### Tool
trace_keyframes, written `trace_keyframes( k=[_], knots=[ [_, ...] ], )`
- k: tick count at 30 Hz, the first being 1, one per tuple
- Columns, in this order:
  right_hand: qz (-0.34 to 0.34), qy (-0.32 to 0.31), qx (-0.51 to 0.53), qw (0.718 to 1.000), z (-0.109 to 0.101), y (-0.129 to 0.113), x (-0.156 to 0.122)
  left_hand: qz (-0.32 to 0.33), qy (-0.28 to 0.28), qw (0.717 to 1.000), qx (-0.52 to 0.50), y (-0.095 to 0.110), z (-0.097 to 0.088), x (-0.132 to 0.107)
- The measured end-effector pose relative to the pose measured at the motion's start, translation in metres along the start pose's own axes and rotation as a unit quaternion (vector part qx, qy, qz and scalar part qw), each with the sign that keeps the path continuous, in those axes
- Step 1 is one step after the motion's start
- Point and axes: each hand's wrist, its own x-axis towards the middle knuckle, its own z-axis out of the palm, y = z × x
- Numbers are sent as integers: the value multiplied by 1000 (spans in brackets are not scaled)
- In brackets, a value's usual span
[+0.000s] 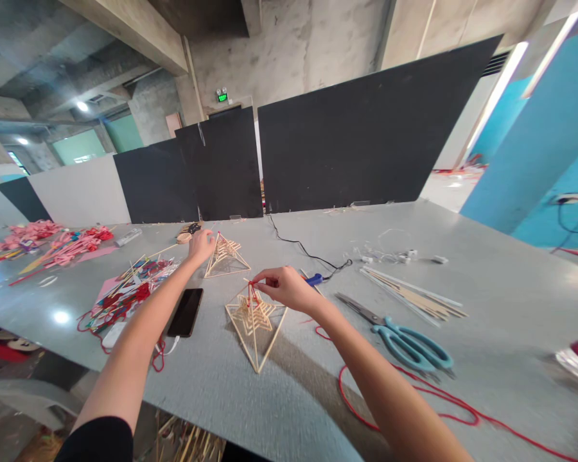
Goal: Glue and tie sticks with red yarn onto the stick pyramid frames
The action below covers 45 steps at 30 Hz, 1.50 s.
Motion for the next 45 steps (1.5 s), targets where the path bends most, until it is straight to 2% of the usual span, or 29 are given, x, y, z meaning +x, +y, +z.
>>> trace_keyframes(
  k=[2,4,6,8,9,11,14,17,21,25,29,37,45],
  knots=[
    [-1,3,-2,1000,0,-1,0,13,28,999,-32,14,-6,-13],
    [1,6,-3,1000,-1,-2,-1,34,34,996,-73,30,-11,-36],
    [3,9,-4,1000,-1,-3,-1,63,11,989,-132,47,-16,-66],
    [5,11,-9,1000,-2,-4,-1,117,-56,949,-288,62,-19,-100],
    [5,13,-12,1000,-2,-4,-2,135,-87,931,-328,69,-19,-116],
    [2,14,-20,1000,-2,-3,-3,141,-112,915,-361,80,-17,-142],
    [-10,17,-33,999,0,-2,-5,137,-101,923,-344,85,-10,-162],
    [-17,28,-63,998,2,-5,-6,141,-85,928,-335,80,-2,-168],
    [-18,36,-114,993,4,-10,-6,100,-91,919,-369,73,6,-174],
    [-17,33,-140,990,8,-11,-7,79,-72,910,-400,72,10,-179],
    [-13,33,-148,988,9,-14,-8,74,-73,909,-403,75,14,-182],
    [-31,39,-153,987,5,-19,-9,62,-78,891,-444,73,24,-183],
    [-35,38,-137,989,6,-15,-10,47,-75,889,-450,79,24,-186]
  ],
)
